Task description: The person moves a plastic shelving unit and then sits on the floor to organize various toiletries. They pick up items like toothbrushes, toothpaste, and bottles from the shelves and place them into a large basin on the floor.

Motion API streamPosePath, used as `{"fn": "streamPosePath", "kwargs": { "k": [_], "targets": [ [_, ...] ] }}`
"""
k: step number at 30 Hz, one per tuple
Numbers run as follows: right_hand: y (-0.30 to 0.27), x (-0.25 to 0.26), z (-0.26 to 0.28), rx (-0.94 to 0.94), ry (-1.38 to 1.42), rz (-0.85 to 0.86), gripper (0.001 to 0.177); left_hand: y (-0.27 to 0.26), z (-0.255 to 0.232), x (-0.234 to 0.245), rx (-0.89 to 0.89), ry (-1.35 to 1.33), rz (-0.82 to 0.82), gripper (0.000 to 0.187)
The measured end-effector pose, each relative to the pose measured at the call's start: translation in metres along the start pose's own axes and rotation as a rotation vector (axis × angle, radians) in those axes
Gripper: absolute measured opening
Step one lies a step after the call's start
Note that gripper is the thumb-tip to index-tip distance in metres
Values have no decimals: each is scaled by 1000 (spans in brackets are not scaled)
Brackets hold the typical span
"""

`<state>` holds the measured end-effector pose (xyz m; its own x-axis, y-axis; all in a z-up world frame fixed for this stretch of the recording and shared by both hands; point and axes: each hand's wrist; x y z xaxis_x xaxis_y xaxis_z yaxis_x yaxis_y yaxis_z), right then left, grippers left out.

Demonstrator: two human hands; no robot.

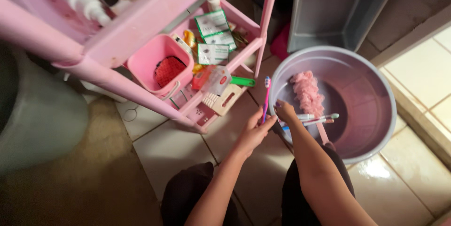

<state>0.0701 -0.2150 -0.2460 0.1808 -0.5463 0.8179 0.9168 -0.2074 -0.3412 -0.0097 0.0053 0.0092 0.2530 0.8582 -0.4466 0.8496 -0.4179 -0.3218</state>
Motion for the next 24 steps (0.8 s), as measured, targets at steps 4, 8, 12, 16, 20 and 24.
{"fn": "streamPosePath", "kwargs": {
  "k": [4,8,12,16,20,24],
  "targets": [
    [-5,8,5,25,31,-34,65,-2,-4,4,72,59,-46,27],
    [-7,13,10,16,7,-48,67,-2,-9,7,56,19,-38,26],
    [-9,13,8,-10,-42,-73,68,2,-12,9,51,-15,-36,29],
    [-9,16,5,-26,-53,-161,64,7,-13,11,-19,-33,-27,37],
    [-5,14,8,39,-107,-247,61,12,-12,8,-29,-70,-12,51],
    [-4,12,13,42,-15,-429,57,15,-9,7,-12,-61,-44,57]
  ]
}}
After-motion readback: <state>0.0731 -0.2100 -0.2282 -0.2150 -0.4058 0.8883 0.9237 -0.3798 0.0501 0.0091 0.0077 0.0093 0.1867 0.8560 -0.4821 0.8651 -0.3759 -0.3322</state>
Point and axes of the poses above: each hand's wrist, its own y-axis towards the middle knuckle, its own x-axis out of the back of the hand, z = x × y, and after that the axes turned 10 degrees about -y, right-handed
